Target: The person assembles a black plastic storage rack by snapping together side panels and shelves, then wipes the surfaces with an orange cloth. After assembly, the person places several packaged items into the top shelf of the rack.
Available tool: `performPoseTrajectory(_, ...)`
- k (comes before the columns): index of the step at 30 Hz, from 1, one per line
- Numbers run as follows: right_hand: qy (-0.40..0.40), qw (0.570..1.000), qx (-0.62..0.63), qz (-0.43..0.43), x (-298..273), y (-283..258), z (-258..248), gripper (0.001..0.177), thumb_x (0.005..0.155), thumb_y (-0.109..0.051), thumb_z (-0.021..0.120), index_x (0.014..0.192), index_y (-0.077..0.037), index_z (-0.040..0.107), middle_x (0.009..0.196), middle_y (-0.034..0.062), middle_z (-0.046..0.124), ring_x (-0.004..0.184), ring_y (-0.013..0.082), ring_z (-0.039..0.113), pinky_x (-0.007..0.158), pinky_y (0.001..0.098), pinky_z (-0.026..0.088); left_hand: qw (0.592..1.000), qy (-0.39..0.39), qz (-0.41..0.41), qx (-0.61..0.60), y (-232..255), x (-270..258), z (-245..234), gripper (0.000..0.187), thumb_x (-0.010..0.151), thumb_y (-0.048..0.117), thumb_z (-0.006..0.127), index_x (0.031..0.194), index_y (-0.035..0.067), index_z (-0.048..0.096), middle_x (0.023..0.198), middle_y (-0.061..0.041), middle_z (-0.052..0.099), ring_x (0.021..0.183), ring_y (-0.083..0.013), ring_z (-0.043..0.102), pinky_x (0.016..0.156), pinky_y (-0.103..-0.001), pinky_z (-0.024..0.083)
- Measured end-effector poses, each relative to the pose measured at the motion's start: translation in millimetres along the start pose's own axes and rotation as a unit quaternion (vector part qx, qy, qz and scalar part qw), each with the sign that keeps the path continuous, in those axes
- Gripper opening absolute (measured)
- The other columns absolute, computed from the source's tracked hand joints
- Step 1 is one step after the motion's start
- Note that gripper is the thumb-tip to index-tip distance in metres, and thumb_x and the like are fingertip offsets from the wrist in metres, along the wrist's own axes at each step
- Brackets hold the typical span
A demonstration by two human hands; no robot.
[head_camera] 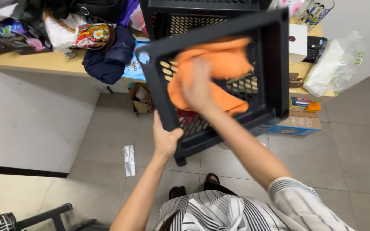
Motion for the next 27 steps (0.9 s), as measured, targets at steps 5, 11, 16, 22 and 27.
performPoseTrajectory(5,-0.295,0.914,0.226,0.164,-31.2,-51.2,11.3,0.061,0.087,-0.006,0.065,0.146,0.001,0.048,0.125,0.026,0.057,0.117,0.0428,0.057,0.103,0.0435,0.049,0.997,-0.004,-0.008,-0.071,4.8,13.4,-12.8,0.075,0.068,-0.008,0.062,0.14,-0.002,0.044,0.121,-0.008,0.06,0.108,-0.0163,0.061,0.095,-0.028,0.052)
performPoseTrajectory(11,-0.524,0.831,0.171,0.077,-58.6,-57.0,-17.2,0.065,0.076,-0.002,0.066,0.14,-0.009,0.055,0.126,0.0232,0.061,0.121,0.0414,0.057,0.099,0.0455,0.049,0.996,0.049,0.071,-0.011,14.4,35.9,-36.9,0.073,0.071,-0.008,0.064,0.14,0.0,0.044,0.125,-0.006,0.06,0.115,-0.0156,0.061,0.102,-0.028,0.051)
performPoseTrajectory(16,-0.588,0.803,0.081,-0.043,-63.7,-11.0,-12.5,0.041,0.083,-0.02,0.07,0.123,-0.018,0.069,0.108,0.0096,0.072,0.105,0.0346,0.067,0.089,0.0475,0.052,0.999,0.021,0.025,0.023,15.8,35.6,-36.4,0.068,0.068,-0.009,0.066,0.134,-0.001,0.052,0.11,-0.006,0.06,0.101,-0.016,0.061,0.09,-0.028,0.053)
performPoseTrajectory(22,-0.506,0.839,-0.188,-0.065,-32.2,93.0,-47.4,0.026,0.084,-0.038,0.068,0.1,-0.02,0.079,0.095,0.0122,0.072,0.097,0.0295,0.066,0.081,0.0437,0.052,0.998,0.038,0.05,0.021,35.3,39.9,-52.7,0.065,0.069,-0.007,0.065,0.132,-0.001,0.05,0.116,-0.004,0.061,0.108,-0.0147,0.065,0.096,-0.029,0.057)
performPoseTrajectory(27,-0.352,0.928,0.073,-0.098,-72.0,7.2,0.5,0.032,0.072,-0.005,0.066,0.103,-0.006,0.076,0.099,0.0169,0.07,0.097,0.0377,0.061,0.089,0.0494,0.045,0.992,0.06,0.081,0.08,37.9,41.5,-29.0,0.075,0.068,-0.007,0.065,0.141,-0.001,0.047,0.114,-0.006,0.063,0.105,-0.0162,0.064,0.094,-0.028,0.053)
Point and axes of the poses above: each hand's wrist, its own x-axis towards the middle knuckle, its own z-axis out of the palm, y = z × x, the point moved 2 cm from there along x, towards the middle knuckle
